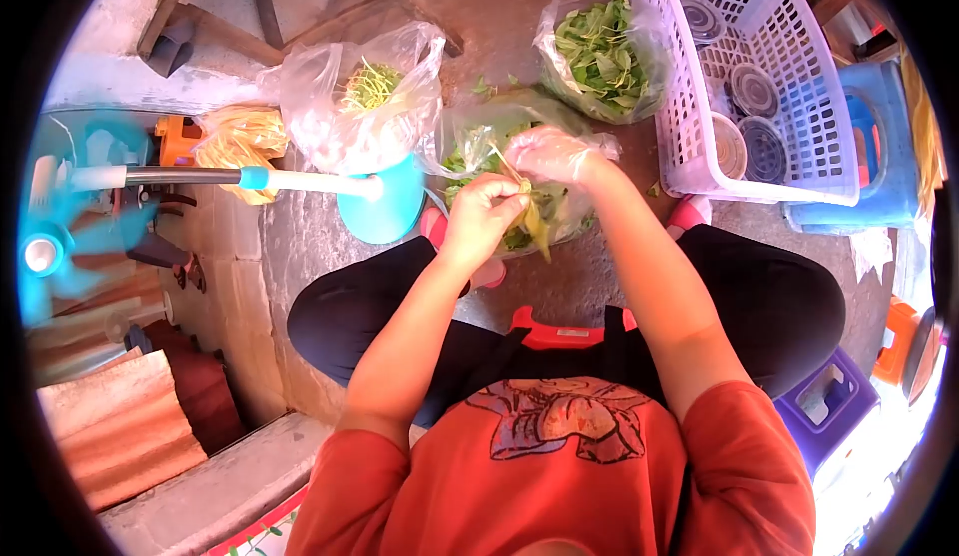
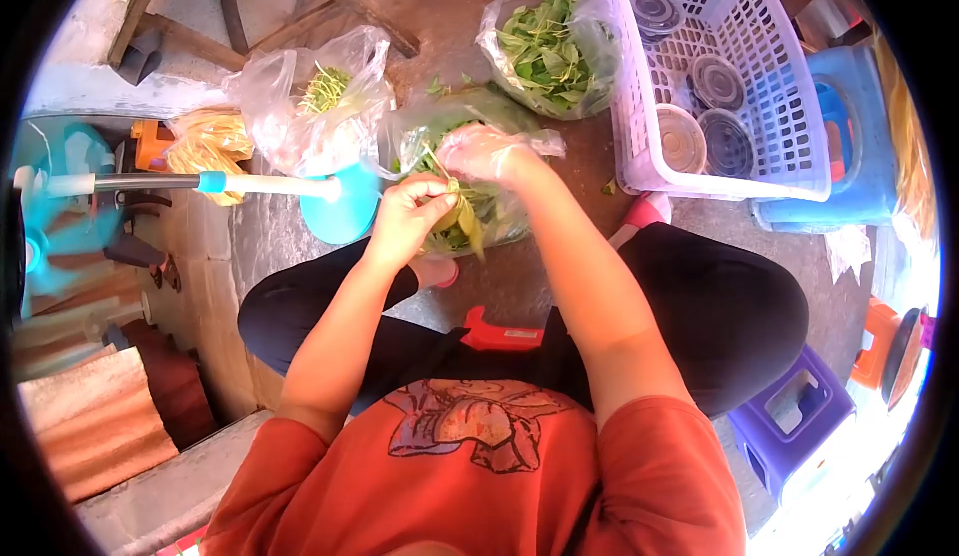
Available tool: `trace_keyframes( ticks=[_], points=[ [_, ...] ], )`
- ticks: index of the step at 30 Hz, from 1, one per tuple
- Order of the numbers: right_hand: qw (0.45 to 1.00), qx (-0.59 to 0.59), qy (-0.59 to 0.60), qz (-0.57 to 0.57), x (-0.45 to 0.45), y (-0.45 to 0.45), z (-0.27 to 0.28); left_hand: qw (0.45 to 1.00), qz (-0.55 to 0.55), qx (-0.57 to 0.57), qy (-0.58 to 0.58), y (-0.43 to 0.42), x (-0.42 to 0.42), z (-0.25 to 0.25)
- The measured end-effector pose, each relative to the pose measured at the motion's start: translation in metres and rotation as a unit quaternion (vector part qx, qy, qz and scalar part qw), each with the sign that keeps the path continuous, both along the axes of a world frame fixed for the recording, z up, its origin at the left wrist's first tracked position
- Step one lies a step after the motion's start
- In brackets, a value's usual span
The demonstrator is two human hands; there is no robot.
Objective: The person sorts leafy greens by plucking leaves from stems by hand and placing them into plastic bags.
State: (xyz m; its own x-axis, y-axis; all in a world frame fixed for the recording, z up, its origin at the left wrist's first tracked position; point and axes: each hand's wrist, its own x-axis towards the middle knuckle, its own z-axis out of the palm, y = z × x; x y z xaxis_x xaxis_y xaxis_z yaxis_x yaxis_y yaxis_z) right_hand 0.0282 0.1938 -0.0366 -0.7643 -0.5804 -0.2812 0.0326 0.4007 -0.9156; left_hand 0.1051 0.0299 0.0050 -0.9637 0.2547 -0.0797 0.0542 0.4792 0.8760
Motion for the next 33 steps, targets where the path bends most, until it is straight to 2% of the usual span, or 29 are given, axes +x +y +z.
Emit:
trace_keyframes(
  ticks=[2, 3, 6, 9, 10, 12, 13, 15, 17, 21, 24, 27, 29, 31, 33],
  points=[
    [0.974, -0.112, -0.193, 0.036, -0.006, 0.006, 0.008, 1.0, 0.005, 0.01, 0.002, -0.004, -0.001, 0.008],
    [0.968, -0.132, -0.211, -0.003, 0.002, 0.007, 0.028, 1.0, 0.005, 0.016, 0.003, -0.006, -0.001, 0.009],
    [0.996, 0.019, -0.069, 0.047, 0.005, 0.007, 0.036, 0.999, -0.027, 0.022, 0.002, -0.002, 0.0, 0.01],
    [0.984, 0.148, 0.053, 0.083, 0.004, 0.012, 0.028, 0.999, -0.035, 0.033, -0.017, 0.004, -0.002, 0.02],
    [0.98, 0.169, 0.035, 0.101, 0.006, 0.015, 0.034, 0.999, -0.015, 0.029, -0.018, -0.001, -0.006, 0.009],
    [0.968, 0.211, 0.003, 0.139, 0.007, 0.022, 0.051, 0.994, 0.069, -0.054, 0.073, -0.012, -0.015, -0.017],
    [0.975, 0.173, -0.016, 0.141, 0.006, 0.024, 0.054, 0.989, 0.106, -0.064, 0.084, -0.017, -0.018, -0.02],
    [0.993, 0.044, -0.066, 0.083, 0.005, 0.022, 0.054, 0.983, 0.145, 0.09, -0.071, -0.018, -0.019, -0.01],
    [0.992, -0.074, -0.102, 0.019, 0.006, 0.018, 0.057, 0.943, 0.188, 0.202, -0.188, -0.01, -0.016, 0.014],
    [0.994, -0.095, -0.038, 0.05, 0.007, 0.005, 0.065, 0.937, 0.178, 0.287, -0.094, -0.009, -0.016, 0.015],
    [0.986, -0.151, 0.019, 0.06, 0.007, 0.0, 0.061, 0.933, 0.187, 0.303, -0.054, -0.013, -0.019, 0.02],
    [0.991, -0.13, 0.033, 0.004, 0.008, -0.008, 0.059, 0.937, 0.207, 0.279, 0.032, -0.01, -0.018, 0.015],
    [0.98, -0.161, 0.043, -0.112, 0.004, -0.019, 0.036, 0.924, 0.23, 0.289, 0.095, -0.009, -0.02, 0.013],
    [0.958, -0.205, 0.027, -0.2, 0.004, -0.021, 0.028, 0.91, 0.249, 0.319, 0.093, -0.01, -0.023, 0.022],
    [0.954, -0.224, 0.016, -0.2, 0.0, -0.016, 0.028, 0.898, 0.251, 0.353, 0.077, -0.014, -0.027, 0.027]
  ],
)
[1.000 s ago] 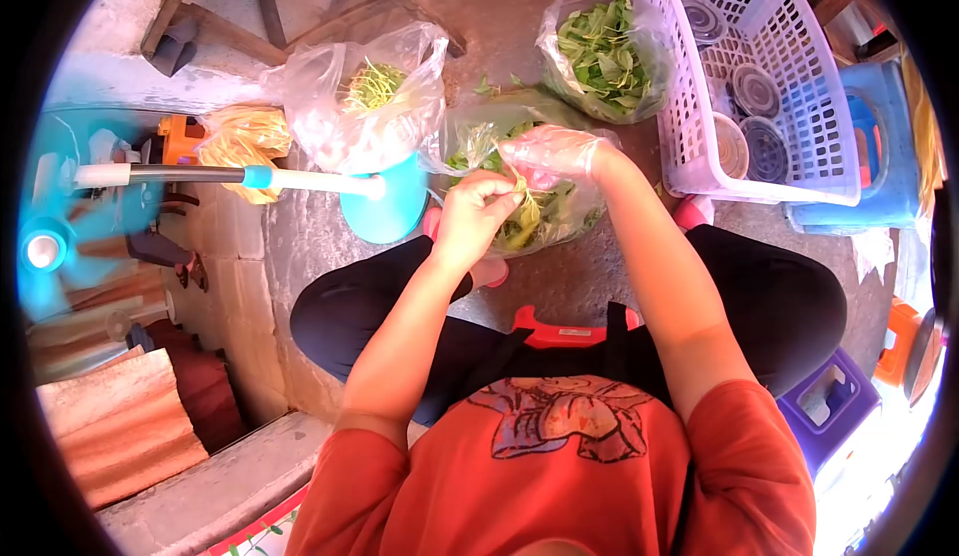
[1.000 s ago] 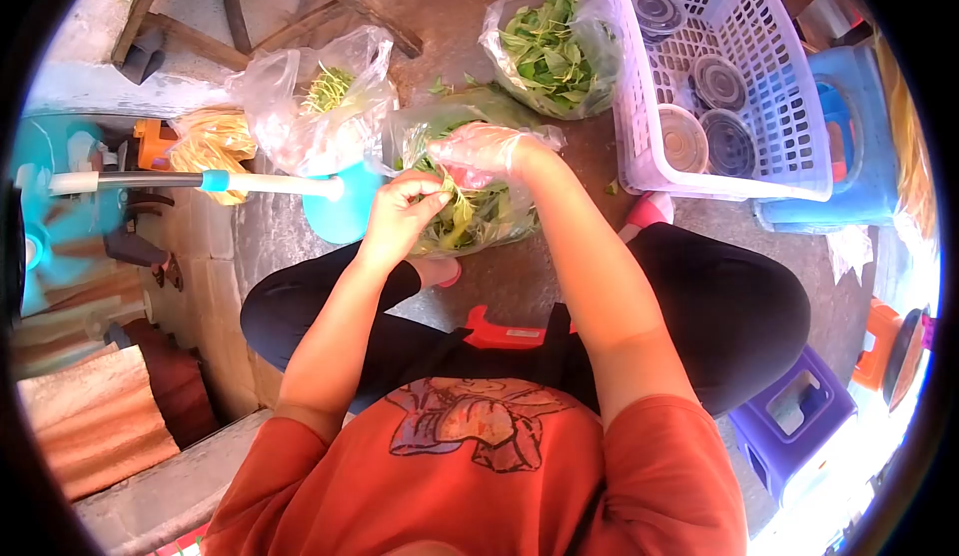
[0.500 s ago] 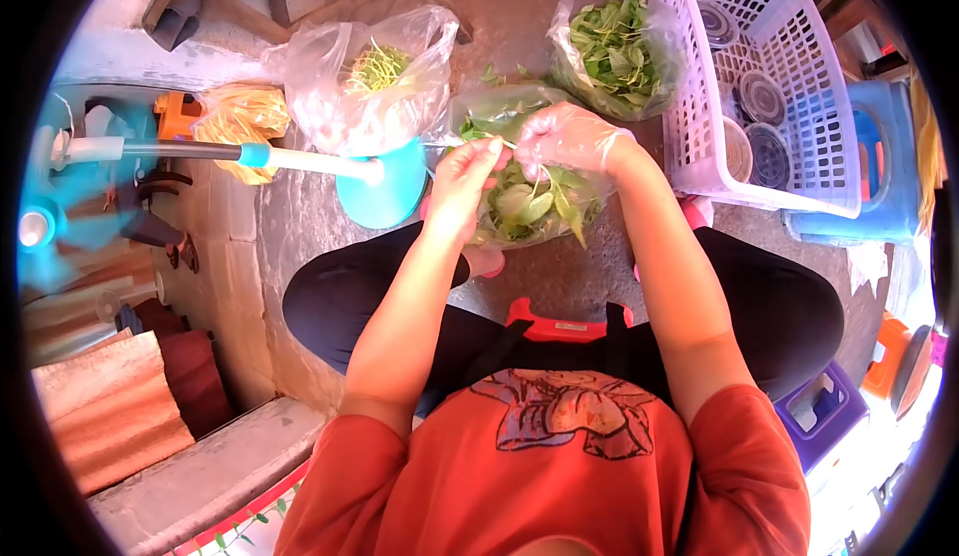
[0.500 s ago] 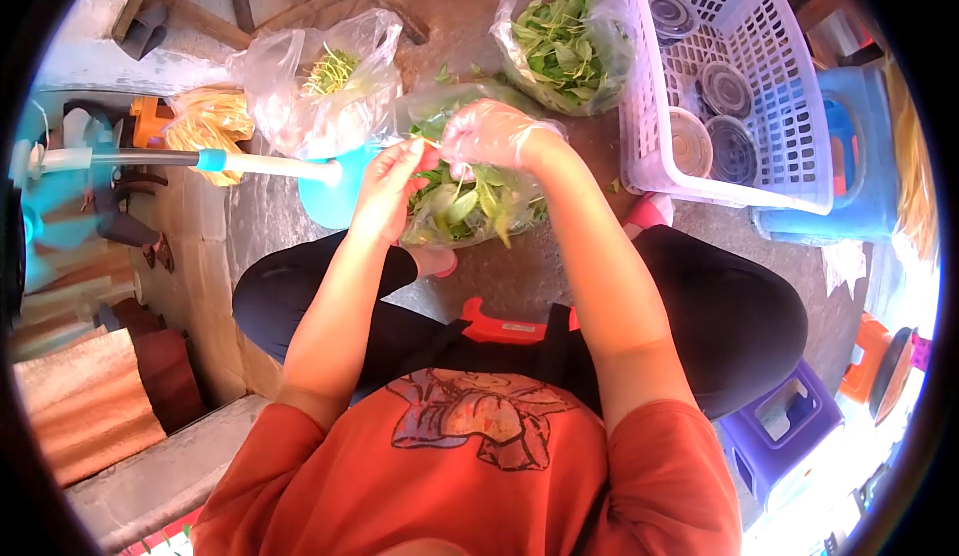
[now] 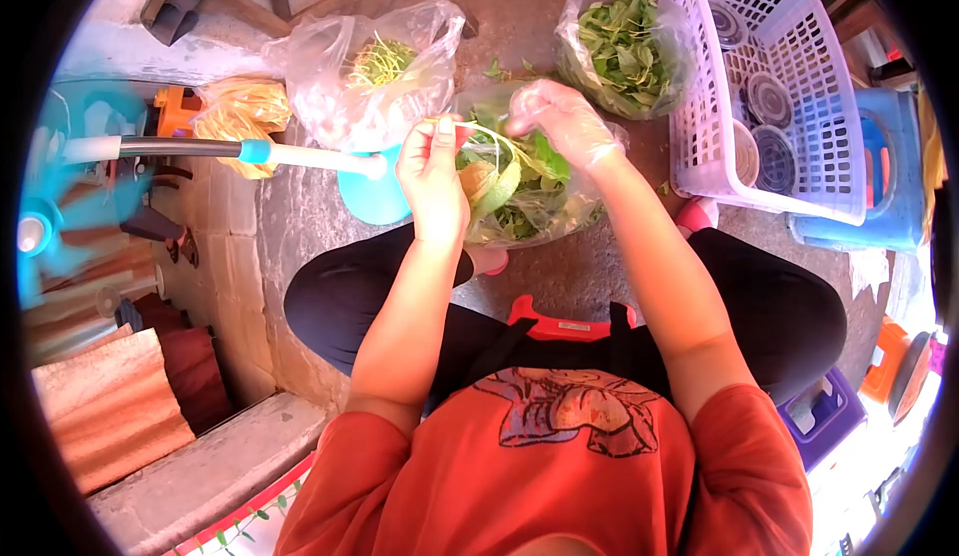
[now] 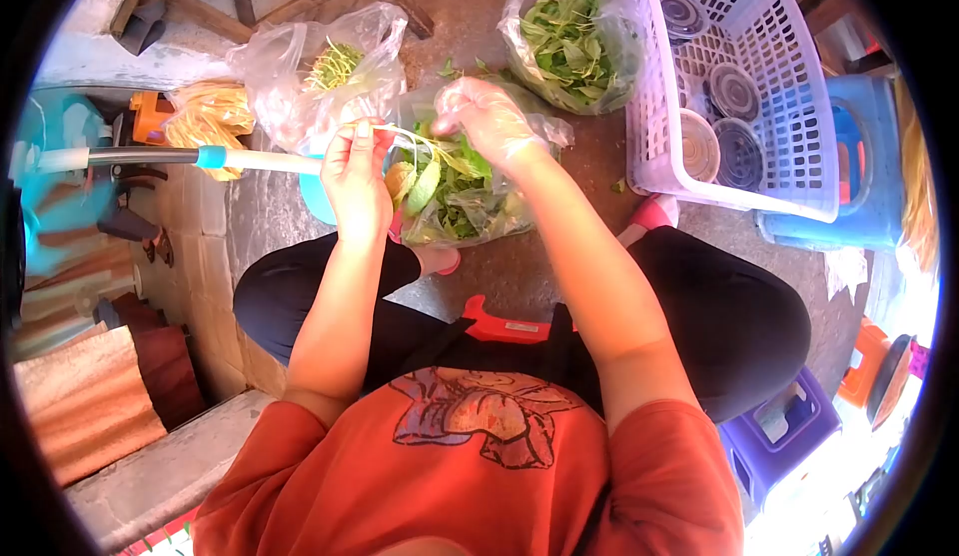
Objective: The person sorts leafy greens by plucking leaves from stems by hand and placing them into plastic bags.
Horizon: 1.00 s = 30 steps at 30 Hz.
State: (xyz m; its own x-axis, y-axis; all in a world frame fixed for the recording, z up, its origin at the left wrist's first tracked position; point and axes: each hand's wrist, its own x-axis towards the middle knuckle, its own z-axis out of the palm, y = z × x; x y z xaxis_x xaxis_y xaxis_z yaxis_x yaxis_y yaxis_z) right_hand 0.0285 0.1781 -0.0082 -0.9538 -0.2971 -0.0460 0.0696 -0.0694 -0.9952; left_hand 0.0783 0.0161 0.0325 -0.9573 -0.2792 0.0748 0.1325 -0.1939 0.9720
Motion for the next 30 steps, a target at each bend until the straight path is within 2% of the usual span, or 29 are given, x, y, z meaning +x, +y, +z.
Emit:
trace_keyframes(
  ticks=[2, 5, 9, 13, 16, 19, 22, 25, 26, 29, 30],
  points=[
    [1.0, 0.008, -0.017, -0.016, -0.004, -0.002, 0.001, 0.999, 0.012, 0.035, -0.02, -0.002, -0.002, 0.001],
    [0.995, 0.092, 0.046, 0.018, 0.001, -0.002, 0.021, 0.995, 0.01, 0.093, -0.041, -0.006, -0.004, -0.002],
    [0.99, 0.07, 0.059, 0.11, 0.009, -0.006, 0.028, 0.989, -0.006, 0.138, -0.058, -0.007, -0.005, 0.0],
    [0.965, 0.172, 0.198, 0.029, 0.01, -0.015, 0.019, 0.987, 0.015, 0.149, -0.058, -0.007, -0.005, 0.0],
    [0.957, 0.162, 0.242, 0.023, 0.011, -0.016, 0.021, 0.988, 0.037, 0.144, -0.047, -0.005, -0.006, -0.003],
    [0.975, 0.104, 0.178, 0.077, 0.012, -0.015, 0.024, 0.989, 0.046, 0.14, -0.022, -0.006, -0.007, -0.001],
    [0.993, 0.072, 0.056, 0.074, 0.011, -0.018, 0.03, 0.99, 0.053, 0.132, -0.013, -0.003, -0.005, -0.001],
    [0.997, -0.065, 0.002, -0.035, 0.014, -0.032, 0.01, 0.991, 0.061, 0.117, 0.001, 0.005, -0.004, 0.005],
    [0.993, -0.074, -0.061, -0.072, 0.014, -0.035, 0.005, 0.991, 0.066, 0.119, 0.012, 0.005, -0.005, 0.008],
    [0.965, -0.204, -0.122, -0.115, 0.02, -0.037, -0.009, 0.989, 0.068, 0.134, 0.005, -0.002, -0.008, 0.011],
    [0.959, -0.21, -0.172, -0.083, 0.02, -0.035, -0.001, 0.987, 0.078, 0.139, -0.01, -0.002, -0.008, 0.012]
  ],
)
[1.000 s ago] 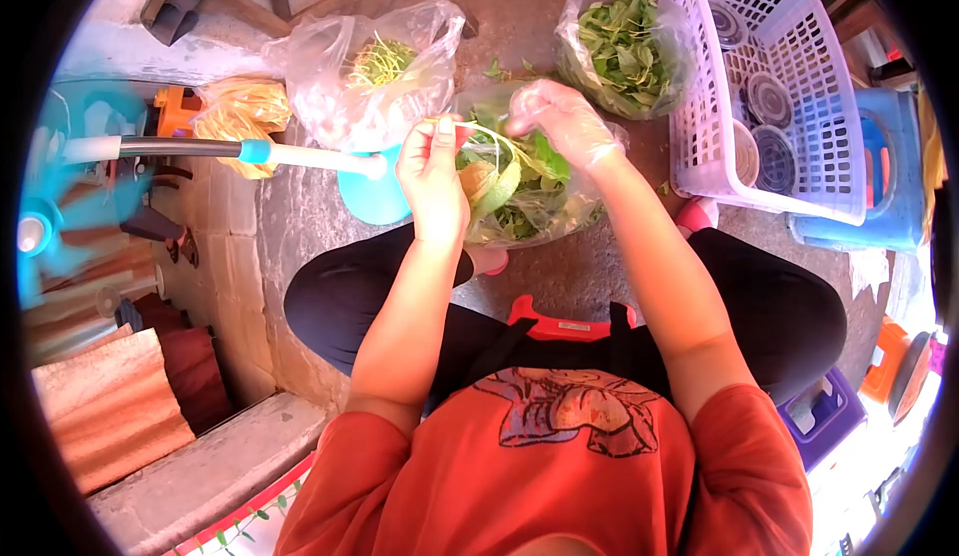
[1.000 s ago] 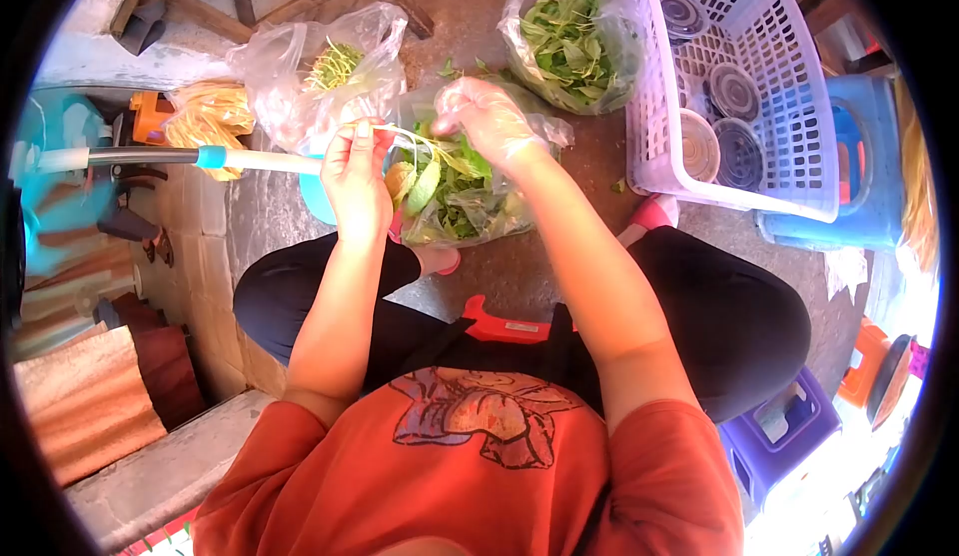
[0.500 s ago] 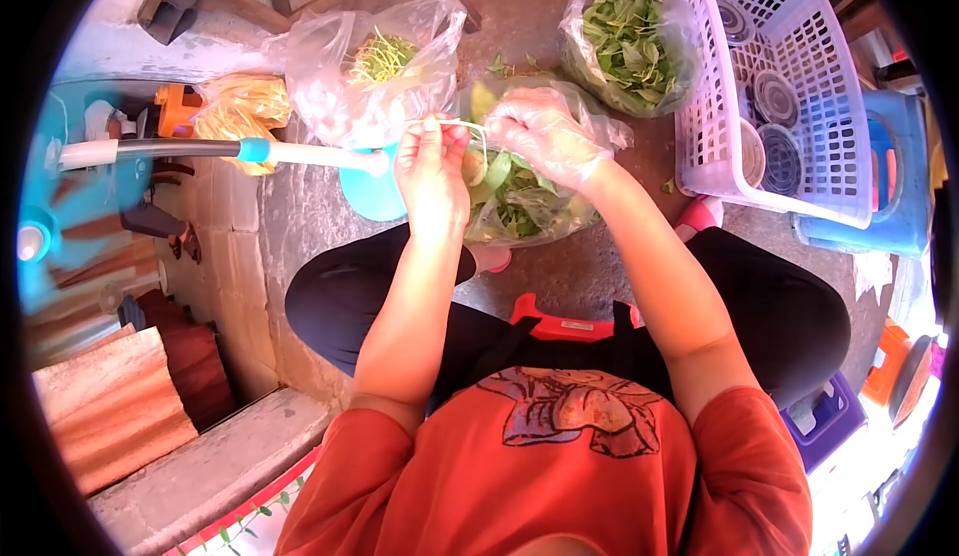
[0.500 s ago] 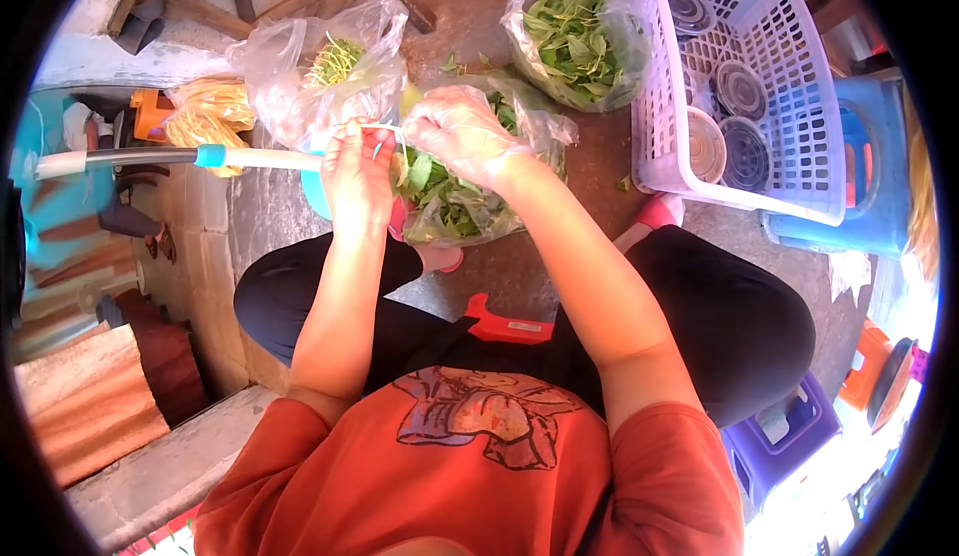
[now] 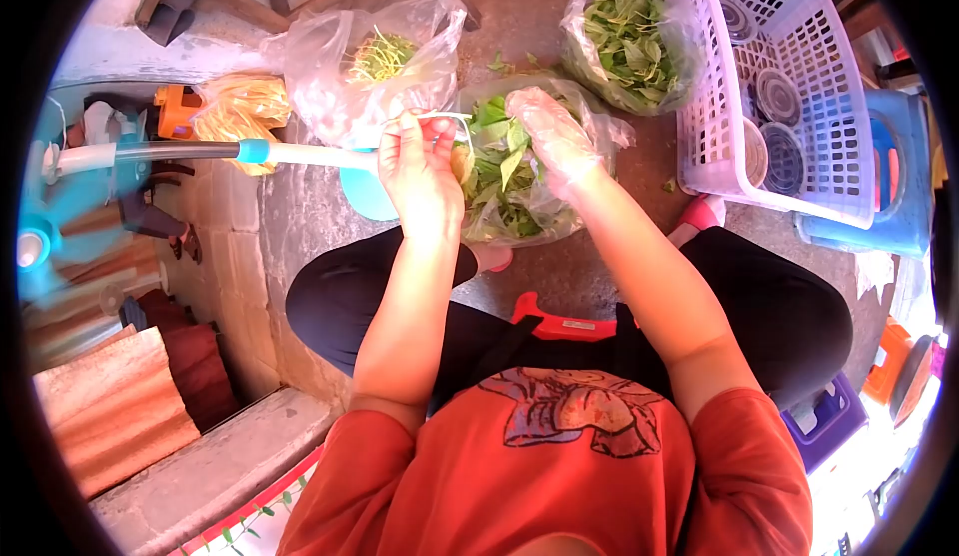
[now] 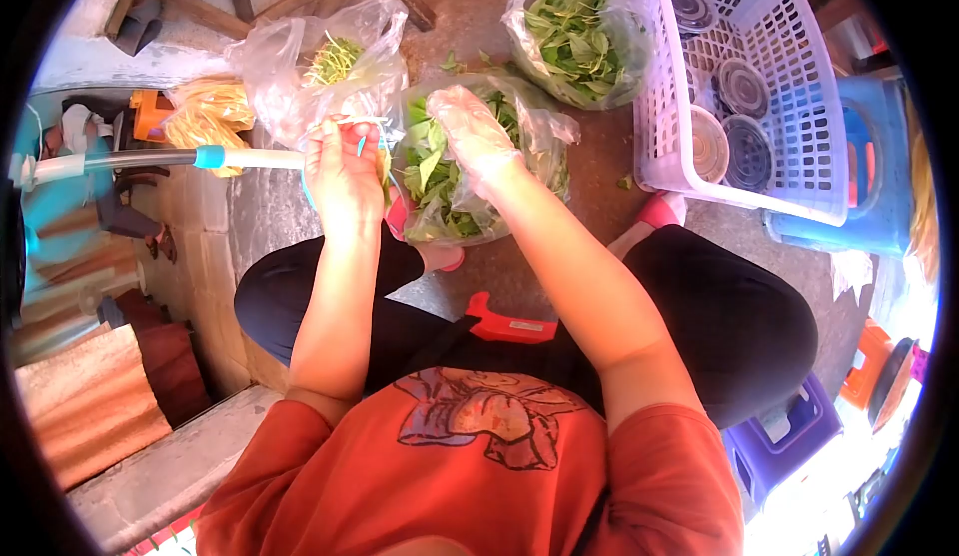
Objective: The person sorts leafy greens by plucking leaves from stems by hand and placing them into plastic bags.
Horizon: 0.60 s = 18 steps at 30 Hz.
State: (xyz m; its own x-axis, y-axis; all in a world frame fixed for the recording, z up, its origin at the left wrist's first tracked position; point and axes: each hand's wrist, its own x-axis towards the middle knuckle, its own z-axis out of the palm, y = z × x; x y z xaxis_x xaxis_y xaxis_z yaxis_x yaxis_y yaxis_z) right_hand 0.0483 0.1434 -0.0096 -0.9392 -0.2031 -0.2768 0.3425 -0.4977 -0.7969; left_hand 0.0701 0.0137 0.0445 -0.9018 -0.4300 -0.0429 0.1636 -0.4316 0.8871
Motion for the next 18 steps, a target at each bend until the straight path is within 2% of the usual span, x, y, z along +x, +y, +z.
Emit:
trace_keyframes(
  ticks=[3, 4, 8, 14, 17, 18],
  points=[
    [0.994, 0.06, 0.08, 0.032, -0.001, -0.006, 0.007, 0.999, 0.021, 0.001, -0.024, 0.0, -0.001, -0.006],
    [0.995, 0.077, 0.067, 0.011, 0.006, -0.01, 0.024, 0.999, 0.025, -0.003, -0.028, 0.001, -0.001, -0.007],
    [0.993, -0.026, -0.002, 0.117, 0.012, -0.018, 0.03, 0.999, 0.036, -0.014, -0.017, 0.003, -0.002, -0.007],
    [0.995, -0.084, -0.001, 0.045, 0.016, -0.025, 0.02, 0.999, 0.025, -0.019, -0.001, 0.003, -0.001, -0.007],
    [0.995, -0.044, 0.076, -0.047, 0.016, -0.031, 0.004, 0.999, 0.024, -0.047, 0.014, 0.008, 0.0, -0.01],
    [0.997, -0.037, 0.036, -0.062, 0.017, -0.034, 0.006, 0.999, 0.031, -0.039, 0.013, 0.01, 0.001, -0.01]
  ],
)
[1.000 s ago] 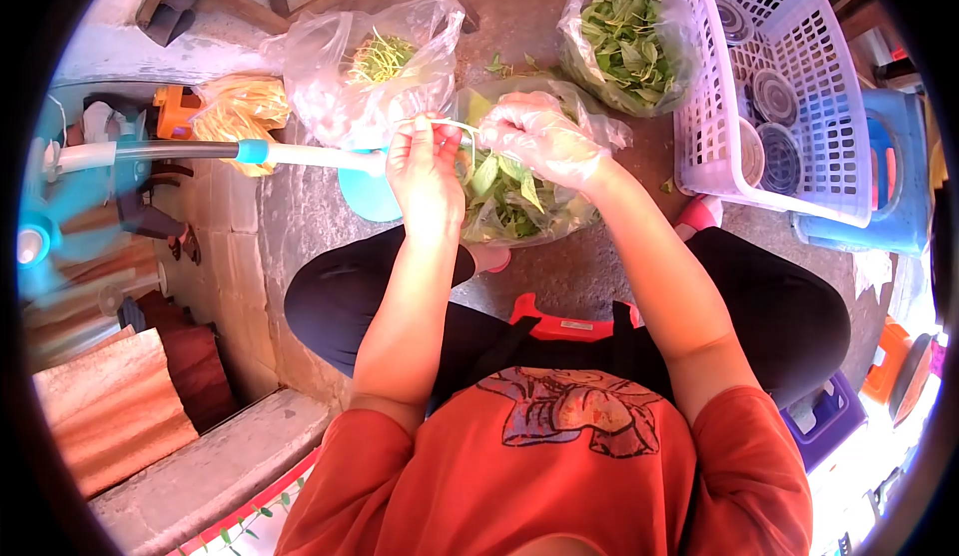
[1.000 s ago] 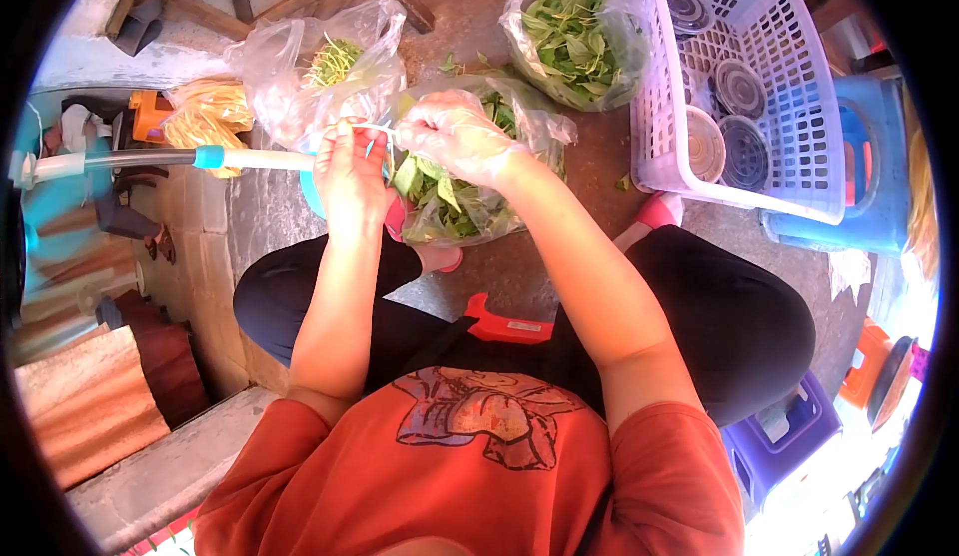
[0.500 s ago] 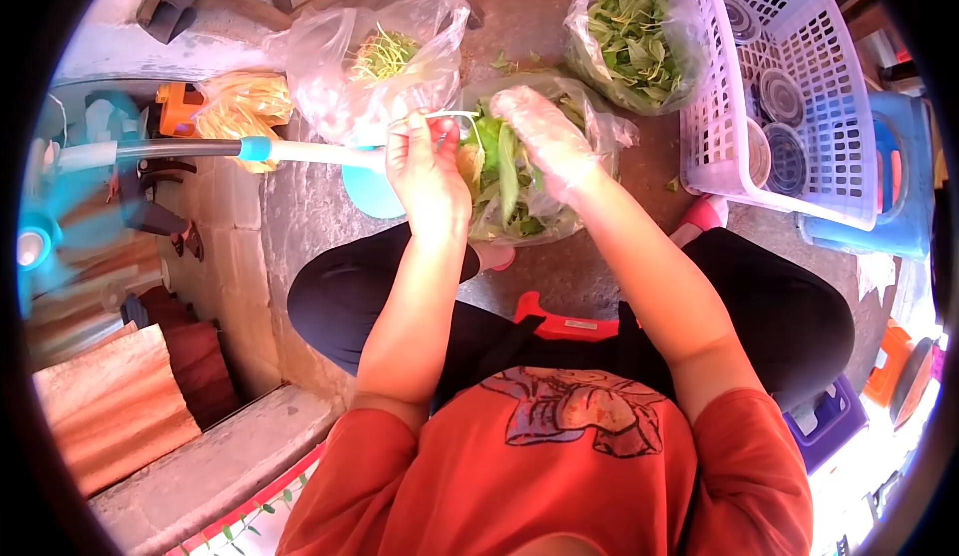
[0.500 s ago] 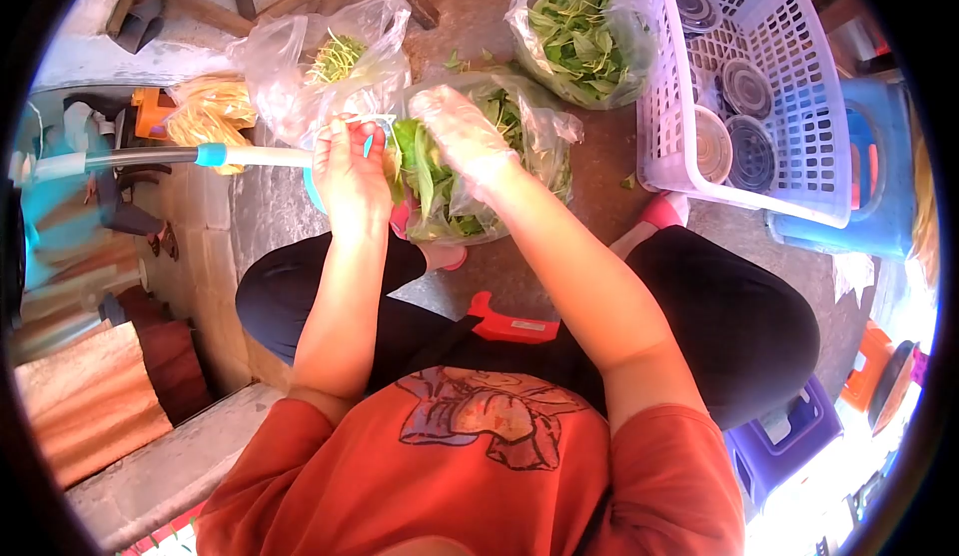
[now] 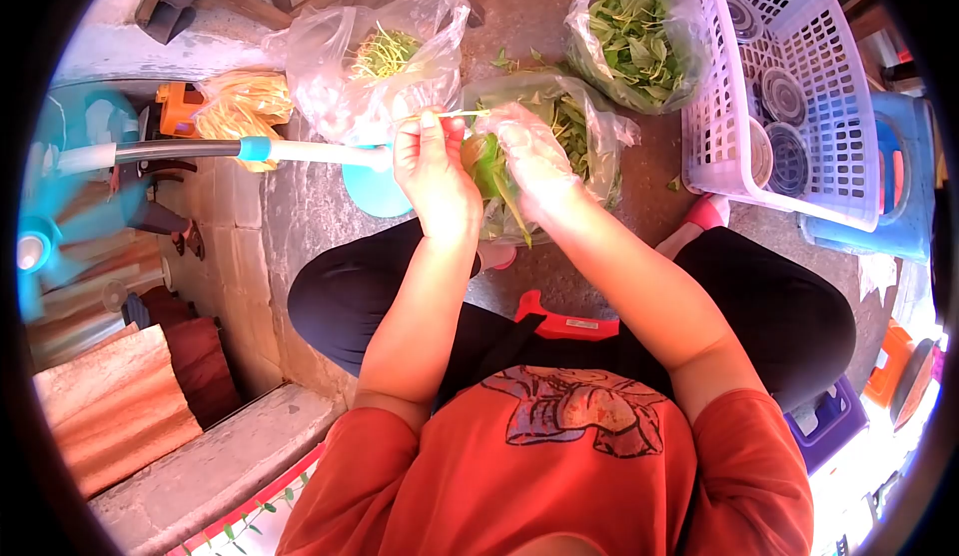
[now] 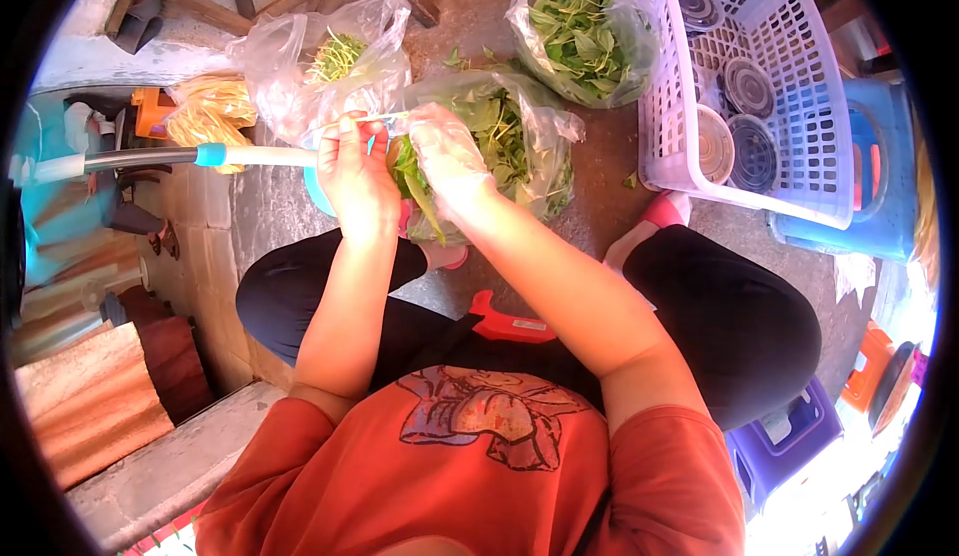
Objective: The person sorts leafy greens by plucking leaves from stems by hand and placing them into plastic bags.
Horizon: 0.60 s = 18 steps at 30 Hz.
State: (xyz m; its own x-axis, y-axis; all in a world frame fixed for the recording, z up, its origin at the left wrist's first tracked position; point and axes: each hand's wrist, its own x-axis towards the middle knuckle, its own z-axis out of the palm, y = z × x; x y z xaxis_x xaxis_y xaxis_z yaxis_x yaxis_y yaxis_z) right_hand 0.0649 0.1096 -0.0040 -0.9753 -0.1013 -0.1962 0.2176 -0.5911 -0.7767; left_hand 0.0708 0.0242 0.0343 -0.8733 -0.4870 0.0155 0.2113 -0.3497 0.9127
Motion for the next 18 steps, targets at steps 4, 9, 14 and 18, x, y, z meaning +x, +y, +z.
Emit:
trace_keyframes(
  ticks=[4, 9, 14, 18],
  points=[
    [0.984, 0.145, -0.032, -0.095, -0.005, -0.006, -0.048, 0.998, 0.043, -0.017, 0.049, 0.003, -0.007, 0.019],
    [0.946, -0.03, -0.307, -0.098, -0.034, 0.045, 0.004, 0.998, 0.061, -0.022, 0.022, -0.063, -0.091, 0.032],
    [0.983, -0.04, -0.176, -0.027, -0.065, 0.1, 0.006, 0.955, 0.147, 0.082, -0.243, -0.093, -0.156, 0.016],
    [0.977, 0.139, 0.068, 0.144, -0.067, 0.126, -0.006, 0.997, -0.012, -0.072, -0.032, -0.072, -0.113, -0.04]
  ],
)
